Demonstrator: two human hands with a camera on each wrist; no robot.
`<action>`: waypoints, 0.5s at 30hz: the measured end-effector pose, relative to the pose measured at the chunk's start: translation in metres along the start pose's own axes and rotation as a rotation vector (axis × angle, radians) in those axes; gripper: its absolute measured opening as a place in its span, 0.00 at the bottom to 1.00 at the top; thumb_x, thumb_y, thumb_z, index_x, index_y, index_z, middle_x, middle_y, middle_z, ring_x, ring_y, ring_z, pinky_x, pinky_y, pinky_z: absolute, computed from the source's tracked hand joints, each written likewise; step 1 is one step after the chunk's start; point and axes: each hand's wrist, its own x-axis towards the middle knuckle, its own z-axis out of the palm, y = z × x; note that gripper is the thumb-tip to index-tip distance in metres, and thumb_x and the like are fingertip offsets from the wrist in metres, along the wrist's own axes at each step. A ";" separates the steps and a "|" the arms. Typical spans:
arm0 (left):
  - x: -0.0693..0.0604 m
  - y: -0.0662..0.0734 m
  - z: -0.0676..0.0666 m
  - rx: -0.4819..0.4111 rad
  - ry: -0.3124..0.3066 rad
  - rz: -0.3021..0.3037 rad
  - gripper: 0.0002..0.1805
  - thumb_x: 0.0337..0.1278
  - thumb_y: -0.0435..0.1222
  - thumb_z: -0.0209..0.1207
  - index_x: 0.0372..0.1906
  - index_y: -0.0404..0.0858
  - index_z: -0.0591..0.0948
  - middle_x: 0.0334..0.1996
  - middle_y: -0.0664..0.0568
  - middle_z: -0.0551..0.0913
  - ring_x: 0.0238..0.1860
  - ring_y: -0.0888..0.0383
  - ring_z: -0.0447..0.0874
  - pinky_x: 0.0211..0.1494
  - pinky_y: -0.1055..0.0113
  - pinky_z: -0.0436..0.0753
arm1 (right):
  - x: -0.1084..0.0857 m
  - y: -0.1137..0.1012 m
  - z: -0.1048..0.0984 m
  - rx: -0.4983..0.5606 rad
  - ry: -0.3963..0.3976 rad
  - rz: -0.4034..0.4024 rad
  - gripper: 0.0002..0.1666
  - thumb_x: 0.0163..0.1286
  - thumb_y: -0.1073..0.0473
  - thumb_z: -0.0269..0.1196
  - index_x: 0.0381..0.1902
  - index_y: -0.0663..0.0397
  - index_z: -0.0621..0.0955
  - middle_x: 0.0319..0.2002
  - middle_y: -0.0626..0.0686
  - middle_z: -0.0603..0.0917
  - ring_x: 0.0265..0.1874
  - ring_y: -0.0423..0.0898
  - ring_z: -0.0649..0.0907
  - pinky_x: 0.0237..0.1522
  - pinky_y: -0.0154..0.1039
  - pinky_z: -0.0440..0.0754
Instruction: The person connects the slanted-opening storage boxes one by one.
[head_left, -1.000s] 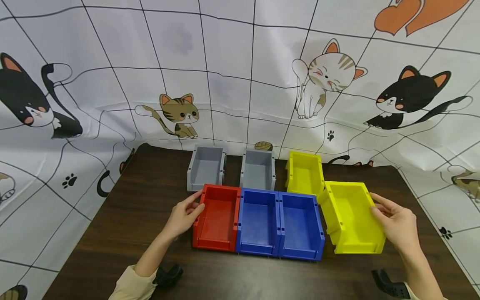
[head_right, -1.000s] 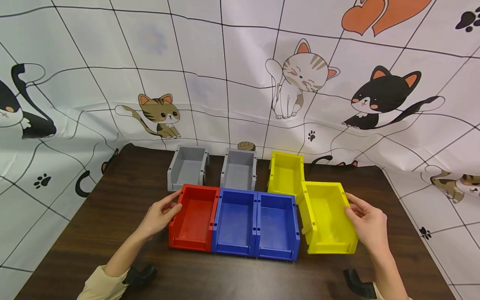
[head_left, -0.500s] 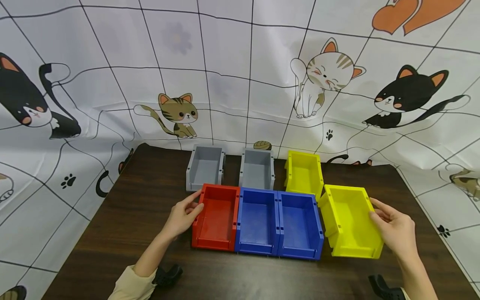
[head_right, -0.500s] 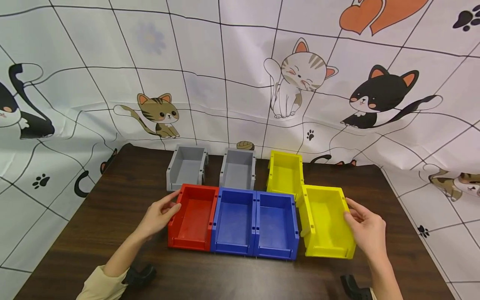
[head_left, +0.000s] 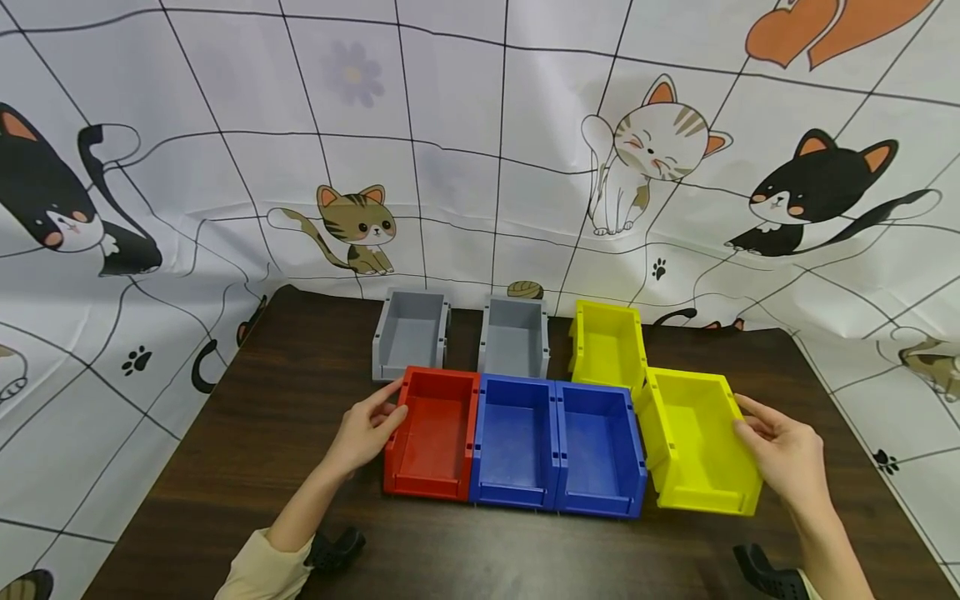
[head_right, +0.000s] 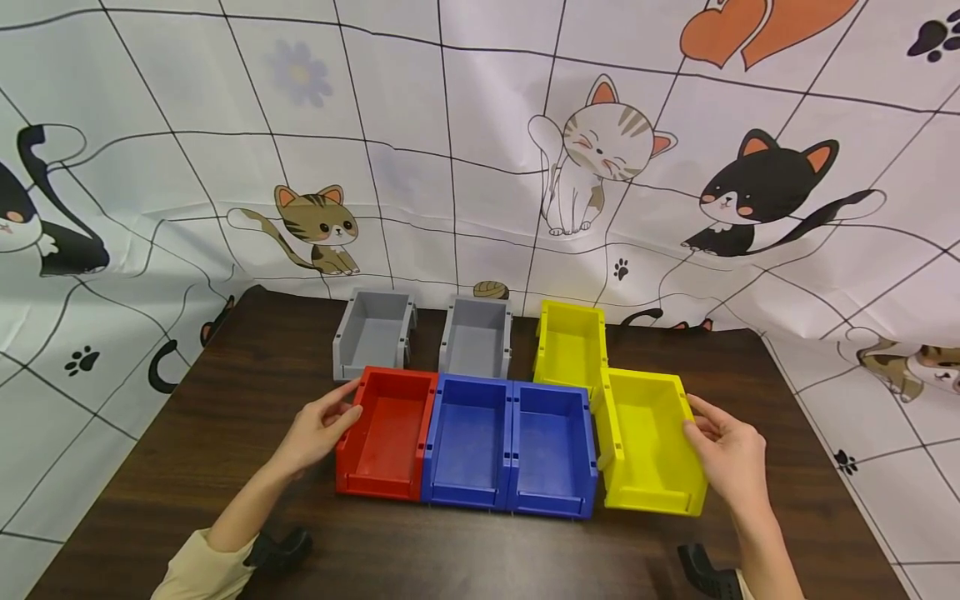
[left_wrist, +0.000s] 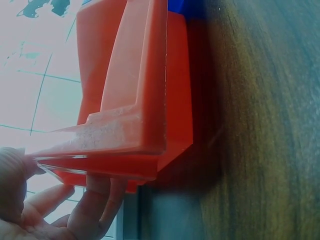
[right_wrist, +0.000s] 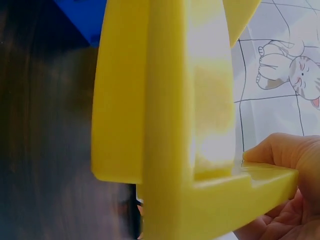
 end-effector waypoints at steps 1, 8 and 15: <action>0.000 0.000 0.000 0.002 0.001 0.002 0.27 0.64 0.34 0.56 0.67 0.35 0.67 0.39 0.39 0.81 0.31 0.50 0.81 0.31 0.69 0.79 | 0.000 -0.001 -0.001 -0.009 -0.008 0.002 0.21 0.65 0.64 0.60 0.54 0.69 0.77 0.32 0.67 0.84 0.16 0.32 0.78 0.16 0.28 0.76; 0.000 0.000 0.000 0.002 0.001 0.001 0.27 0.64 0.34 0.56 0.67 0.36 0.66 0.39 0.39 0.80 0.29 0.51 0.80 0.30 0.69 0.79 | -0.001 -0.012 -0.006 -0.093 -0.044 -0.023 0.21 0.65 0.66 0.61 0.54 0.72 0.76 0.34 0.70 0.83 0.17 0.27 0.75 0.17 0.26 0.75; 0.000 0.000 0.001 0.019 0.000 0.001 0.27 0.64 0.34 0.55 0.67 0.35 0.66 0.39 0.40 0.81 0.29 0.54 0.79 0.30 0.69 0.78 | -0.007 -0.004 0.001 -0.104 0.008 -0.038 0.20 0.64 0.66 0.60 0.53 0.71 0.77 0.32 0.69 0.83 0.16 0.26 0.74 0.16 0.26 0.73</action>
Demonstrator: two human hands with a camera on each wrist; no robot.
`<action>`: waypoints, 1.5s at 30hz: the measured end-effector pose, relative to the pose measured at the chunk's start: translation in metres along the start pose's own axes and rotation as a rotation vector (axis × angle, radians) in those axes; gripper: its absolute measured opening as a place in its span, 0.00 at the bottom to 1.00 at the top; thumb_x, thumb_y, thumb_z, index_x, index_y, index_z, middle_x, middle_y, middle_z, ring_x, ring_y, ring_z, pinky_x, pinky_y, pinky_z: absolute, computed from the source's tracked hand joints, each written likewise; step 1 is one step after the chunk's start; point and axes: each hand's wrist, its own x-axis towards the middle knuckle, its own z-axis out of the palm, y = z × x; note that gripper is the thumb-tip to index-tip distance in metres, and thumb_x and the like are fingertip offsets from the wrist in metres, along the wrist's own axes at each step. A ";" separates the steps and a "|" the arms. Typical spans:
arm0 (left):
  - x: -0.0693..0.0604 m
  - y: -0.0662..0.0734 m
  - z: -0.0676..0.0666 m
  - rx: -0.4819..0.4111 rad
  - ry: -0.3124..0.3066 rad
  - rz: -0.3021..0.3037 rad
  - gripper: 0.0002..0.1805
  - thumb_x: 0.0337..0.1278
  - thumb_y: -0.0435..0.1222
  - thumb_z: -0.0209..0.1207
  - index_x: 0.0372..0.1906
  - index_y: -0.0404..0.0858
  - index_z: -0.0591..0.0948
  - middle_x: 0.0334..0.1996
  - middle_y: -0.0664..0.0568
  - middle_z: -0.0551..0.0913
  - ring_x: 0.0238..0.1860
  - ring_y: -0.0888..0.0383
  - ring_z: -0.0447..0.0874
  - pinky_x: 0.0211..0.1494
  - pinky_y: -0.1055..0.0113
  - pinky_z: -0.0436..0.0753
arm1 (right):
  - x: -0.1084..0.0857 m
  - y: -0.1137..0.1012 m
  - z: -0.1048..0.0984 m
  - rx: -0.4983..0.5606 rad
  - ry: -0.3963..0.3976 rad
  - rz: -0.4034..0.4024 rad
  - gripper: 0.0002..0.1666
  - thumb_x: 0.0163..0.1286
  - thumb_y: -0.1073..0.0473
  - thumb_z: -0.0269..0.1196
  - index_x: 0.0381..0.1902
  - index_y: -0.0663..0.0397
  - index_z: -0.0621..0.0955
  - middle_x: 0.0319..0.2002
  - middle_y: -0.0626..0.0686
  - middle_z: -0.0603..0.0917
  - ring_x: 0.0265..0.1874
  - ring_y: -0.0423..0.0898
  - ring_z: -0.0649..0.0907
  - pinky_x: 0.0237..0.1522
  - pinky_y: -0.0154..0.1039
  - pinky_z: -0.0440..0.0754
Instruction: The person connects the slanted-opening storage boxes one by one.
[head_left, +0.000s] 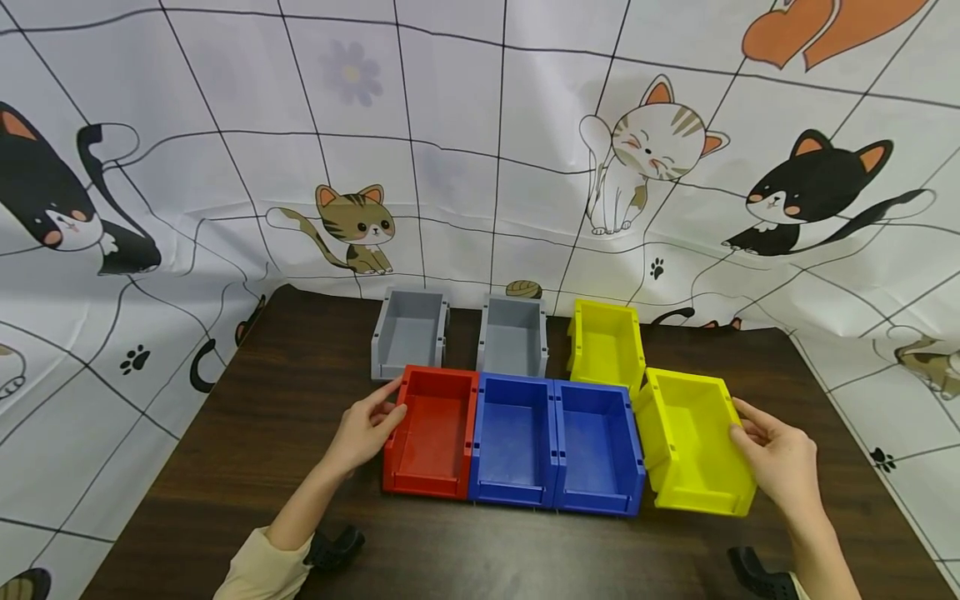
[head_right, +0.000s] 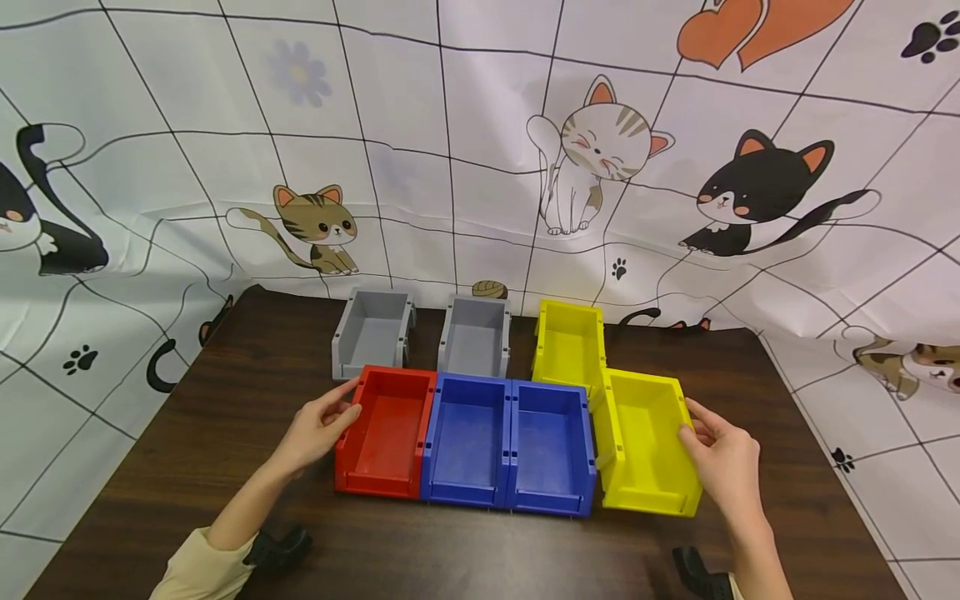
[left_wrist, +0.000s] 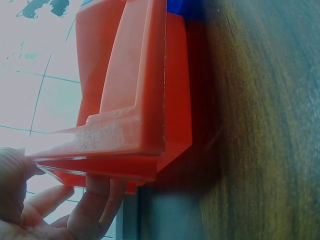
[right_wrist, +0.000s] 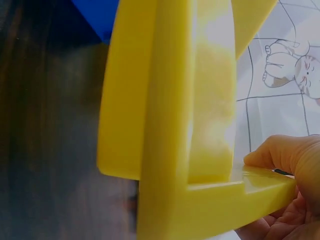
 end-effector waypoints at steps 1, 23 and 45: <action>0.000 0.000 0.000 -0.001 -0.001 0.000 0.27 0.64 0.34 0.55 0.67 0.35 0.66 0.39 0.40 0.81 0.29 0.53 0.79 0.30 0.69 0.78 | 0.000 0.003 0.001 0.017 0.003 0.001 0.21 0.64 0.65 0.60 0.53 0.70 0.77 0.32 0.69 0.83 0.16 0.27 0.75 0.16 0.26 0.73; -0.002 0.003 -0.003 -0.030 -0.018 0.028 0.27 0.65 0.36 0.54 0.67 0.34 0.65 0.41 0.36 0.81 0.31 0.50 0.81 0.30 0.70 0.78 | 0.005 -0.005 -0.001 0.013 -0.005 0.000 0.20 0.64 0.67 0.61 0.54 0.70 0.77 0.33 0.68 0.84 0.17 0.25 0.74 0.17 0.25 0.74; -0.001 0.001 -0.001 -0.044 -0.024 0.000 0.28 0.65 0.35 0.55 0.68 0.36 0.66 0.41 0.36 0.80 0.31 0.49 0.81 0.30 0.69 0.79 | -0.001 0.002 0.001 -0.001 -0.025 -0.005 0.21 0.66 0.61 0.60 0.53 0.71 0.77 0.35 0.69 0.84 0.19 0.25 0.75 0.19 0.24 0.73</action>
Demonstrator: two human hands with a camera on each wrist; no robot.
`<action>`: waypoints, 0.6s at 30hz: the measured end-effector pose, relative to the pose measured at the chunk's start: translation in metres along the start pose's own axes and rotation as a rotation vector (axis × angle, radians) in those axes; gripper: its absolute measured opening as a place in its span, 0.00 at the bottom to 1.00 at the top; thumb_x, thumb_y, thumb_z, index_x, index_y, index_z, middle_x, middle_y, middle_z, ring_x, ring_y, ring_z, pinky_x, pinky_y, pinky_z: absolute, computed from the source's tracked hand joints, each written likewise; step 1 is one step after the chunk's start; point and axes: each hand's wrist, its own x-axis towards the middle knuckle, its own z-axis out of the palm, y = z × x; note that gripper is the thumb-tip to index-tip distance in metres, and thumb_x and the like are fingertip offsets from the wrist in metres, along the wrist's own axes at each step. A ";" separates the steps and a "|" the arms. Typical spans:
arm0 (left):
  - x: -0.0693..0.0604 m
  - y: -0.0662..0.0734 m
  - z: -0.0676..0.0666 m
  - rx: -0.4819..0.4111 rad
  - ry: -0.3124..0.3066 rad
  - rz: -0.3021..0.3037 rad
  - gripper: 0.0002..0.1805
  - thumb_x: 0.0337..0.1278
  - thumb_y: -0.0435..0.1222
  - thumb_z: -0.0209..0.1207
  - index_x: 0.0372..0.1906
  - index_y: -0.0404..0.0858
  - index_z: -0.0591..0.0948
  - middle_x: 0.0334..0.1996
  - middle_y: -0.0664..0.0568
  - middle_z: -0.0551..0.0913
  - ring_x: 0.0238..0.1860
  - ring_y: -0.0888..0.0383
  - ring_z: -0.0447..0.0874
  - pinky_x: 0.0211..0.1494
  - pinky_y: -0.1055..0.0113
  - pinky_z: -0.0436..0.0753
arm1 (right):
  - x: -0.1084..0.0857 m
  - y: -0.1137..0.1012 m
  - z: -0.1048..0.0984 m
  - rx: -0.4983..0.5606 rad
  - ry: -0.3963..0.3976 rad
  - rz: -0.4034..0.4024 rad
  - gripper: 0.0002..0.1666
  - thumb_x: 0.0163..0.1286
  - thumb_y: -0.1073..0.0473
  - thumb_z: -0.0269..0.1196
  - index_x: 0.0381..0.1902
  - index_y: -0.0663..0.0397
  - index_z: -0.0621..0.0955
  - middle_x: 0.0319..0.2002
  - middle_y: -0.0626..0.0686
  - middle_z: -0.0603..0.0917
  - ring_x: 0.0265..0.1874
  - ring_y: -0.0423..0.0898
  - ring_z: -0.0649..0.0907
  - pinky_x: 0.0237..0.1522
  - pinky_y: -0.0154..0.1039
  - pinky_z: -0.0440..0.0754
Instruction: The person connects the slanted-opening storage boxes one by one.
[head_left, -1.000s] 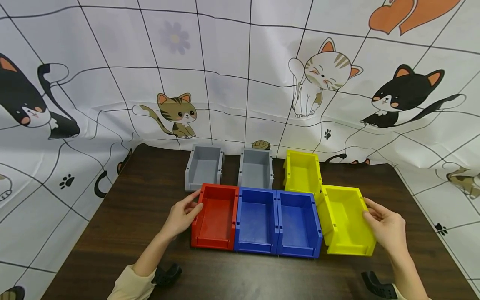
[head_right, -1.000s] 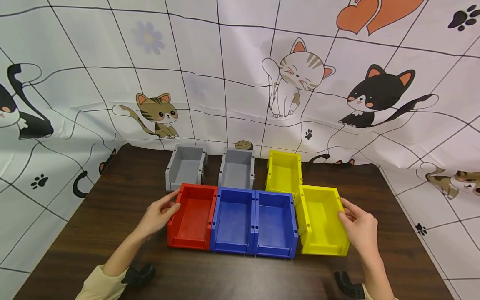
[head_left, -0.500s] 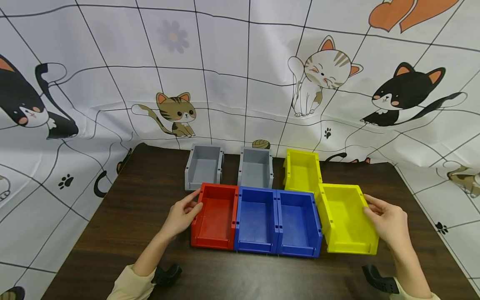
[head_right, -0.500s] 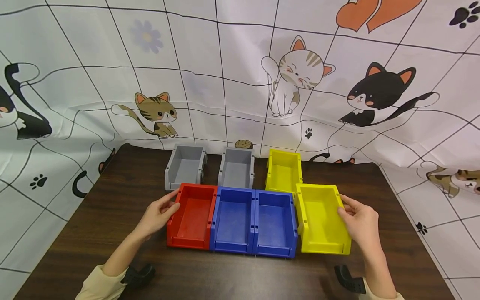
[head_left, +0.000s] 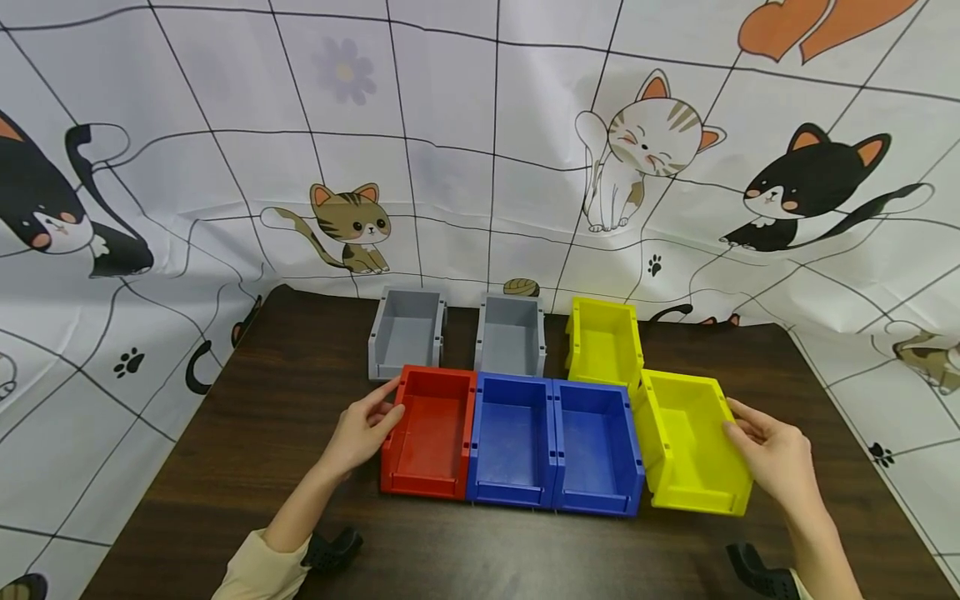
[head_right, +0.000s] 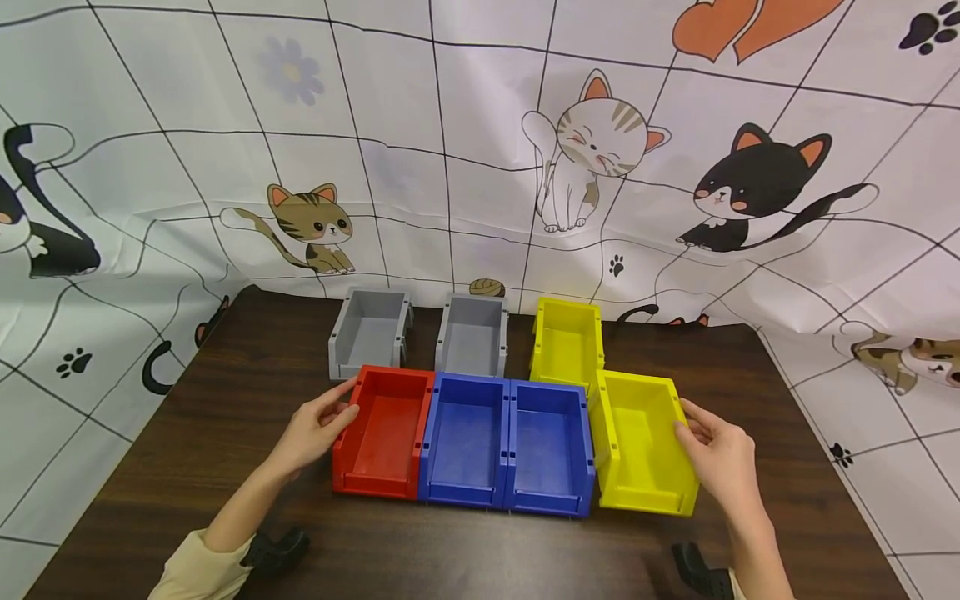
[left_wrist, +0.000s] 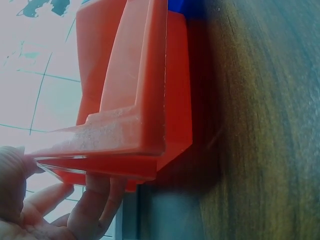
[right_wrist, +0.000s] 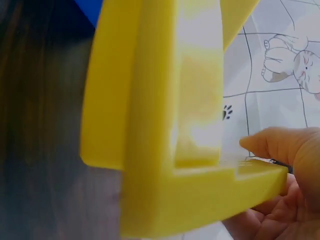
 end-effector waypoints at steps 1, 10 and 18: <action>0.000 0.000 0.000 -0.002 -0.001 -0.002 0.28 0.65 0.36 0.55 0.68 0.36 0.66 0.41 0.36 0.80 0.31 0.49 0.81 0.30 0.69 0.78 | 0.000 -0.001 0.001 -0.023 0.029 -0.034 0.21 0.66 0.60 0.61 0.53 0.70 0.78 0.35 0.68 0.84 0.19 0.29 0.77 0.19 0.26 0.73; 0.000 -0.001 -0.001 -0.005 0.002 0.003 0.27 0.64 0.36 0.55 0.67 0.36 0.66 0.40 0.36 0.80 0.31 0.48 0.81 0.30 0.69 0.79 | 0.013 -0.024 0.021 -0.149 -0.186 -0.490 0.35 0.68 0.50 0.58 0.71 0.45 0.62 0.72 0.55 0.56 0.71 0.55 0.50 0.63 0.67 0.43; 0.001 -0.002 -0.001 -0.002 -0.007 -0.010 0.28 0.65 0.37 0.55 0.68 0.37 0.66 0.42 0.36 0.80 0.32 0.49 0.81 0.30 0.69 0.79 | 0.015 -0.029 0.032 -0.281 -0.322 -0.496 0.35 0.70 0.45 0.52 0.72 0.40 0.59 0.72 0.54 0.57 0.72 0.50 0.48 0.63 0.66 0.33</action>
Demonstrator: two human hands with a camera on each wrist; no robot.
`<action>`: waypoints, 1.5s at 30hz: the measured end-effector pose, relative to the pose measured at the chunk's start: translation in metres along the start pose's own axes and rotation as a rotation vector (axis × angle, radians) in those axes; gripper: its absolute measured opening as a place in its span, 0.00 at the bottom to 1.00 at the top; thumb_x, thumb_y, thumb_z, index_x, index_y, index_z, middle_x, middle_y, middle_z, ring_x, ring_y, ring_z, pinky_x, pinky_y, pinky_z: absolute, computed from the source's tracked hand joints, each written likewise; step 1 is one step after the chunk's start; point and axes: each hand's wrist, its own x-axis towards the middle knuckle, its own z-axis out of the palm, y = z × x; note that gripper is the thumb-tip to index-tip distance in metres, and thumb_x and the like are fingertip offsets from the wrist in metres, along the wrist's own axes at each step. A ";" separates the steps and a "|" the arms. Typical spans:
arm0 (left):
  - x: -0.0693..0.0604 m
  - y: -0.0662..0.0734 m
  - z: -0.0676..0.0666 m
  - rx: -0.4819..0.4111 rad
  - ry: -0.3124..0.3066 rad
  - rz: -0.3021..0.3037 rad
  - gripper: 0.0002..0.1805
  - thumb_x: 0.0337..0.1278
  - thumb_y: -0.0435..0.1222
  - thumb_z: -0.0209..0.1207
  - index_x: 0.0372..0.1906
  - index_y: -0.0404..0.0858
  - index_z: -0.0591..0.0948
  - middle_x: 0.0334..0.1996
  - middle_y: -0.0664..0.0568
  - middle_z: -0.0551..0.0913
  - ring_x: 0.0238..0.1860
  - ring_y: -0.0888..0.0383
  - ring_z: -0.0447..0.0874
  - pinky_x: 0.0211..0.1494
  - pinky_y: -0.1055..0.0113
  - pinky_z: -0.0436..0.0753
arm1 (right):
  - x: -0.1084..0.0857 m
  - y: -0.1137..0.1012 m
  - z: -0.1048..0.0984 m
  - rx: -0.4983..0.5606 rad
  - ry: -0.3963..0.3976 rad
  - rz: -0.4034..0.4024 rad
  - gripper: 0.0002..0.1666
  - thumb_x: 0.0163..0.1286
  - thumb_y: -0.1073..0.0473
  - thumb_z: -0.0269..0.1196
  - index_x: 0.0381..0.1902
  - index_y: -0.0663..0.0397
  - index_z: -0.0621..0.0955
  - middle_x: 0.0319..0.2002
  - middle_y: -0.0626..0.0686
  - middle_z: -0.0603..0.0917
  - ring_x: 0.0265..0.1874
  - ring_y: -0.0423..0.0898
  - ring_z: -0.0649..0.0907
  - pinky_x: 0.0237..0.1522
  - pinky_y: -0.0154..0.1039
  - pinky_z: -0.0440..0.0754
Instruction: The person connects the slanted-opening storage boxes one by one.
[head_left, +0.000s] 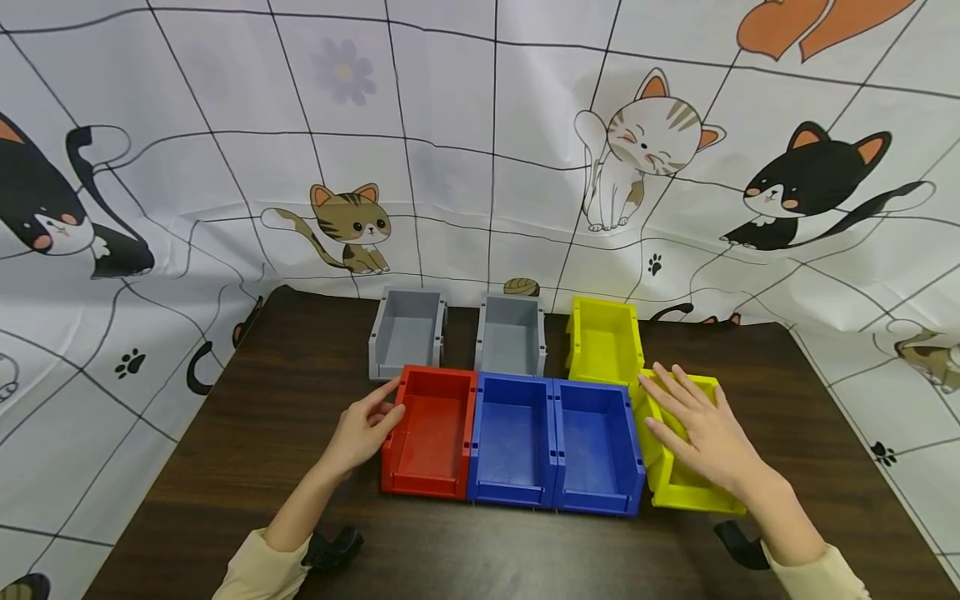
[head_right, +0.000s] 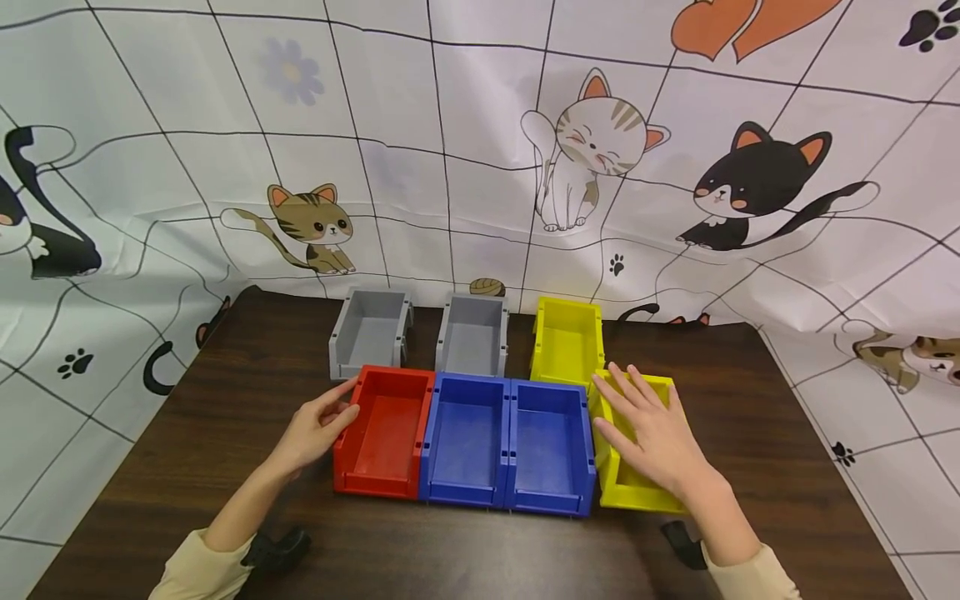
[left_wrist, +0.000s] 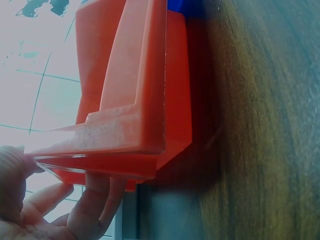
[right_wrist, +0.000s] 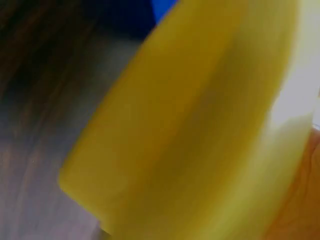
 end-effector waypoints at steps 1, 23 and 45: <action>0.000 0.000 0.000 0.000 -0.001 0.000 0.28 0.65 0.37 0.55 0.68 0.36 0.66 0.41 0.35 0.80 0.32 0.49 0.81 0.30 0.69 0.79 | 0.000 0.000 0.000 -0.008 -0.006 0.000 0.35 0.70 0.44 0.52 0.72 0.41 0.59 0.72 0.54 0.57 0.72 0.51 0.49 0.63 0.67 0.34; -0.001 0.003 0.004 0.011 0.017 0.016 0.28 0.64 0.37 0.56 0.67 0.37 0.66 0.41 0.36 0.80 0.30 0.52 0.80 0.31 0.70 0.78 | 0.000 -0.003 0.009 -0.110 -0.031 0.011 0.38 0.67 0.38 0.55 0.70 0.45 0.64 0.70 0.56 0.60 0.67 0.59 0.61 0.58 0.74 0.41; 0.001 0.002 0.000 0.027 -0.002 0.008 0.28 0.65 0.37 0.55 0.68 0.35 0.65 0.42 0.36 0.80 0.31 0.51 0.80 0.31 0.70 0.78 | 0.007 -0.011 0.016 -0.082 -0.048 0.053 0.29 0.76 0.51 0.45 0.69 0.56 0.63 0.70 0.61 0.59 0.69 0.60 0.56 0.56 0.76 0.42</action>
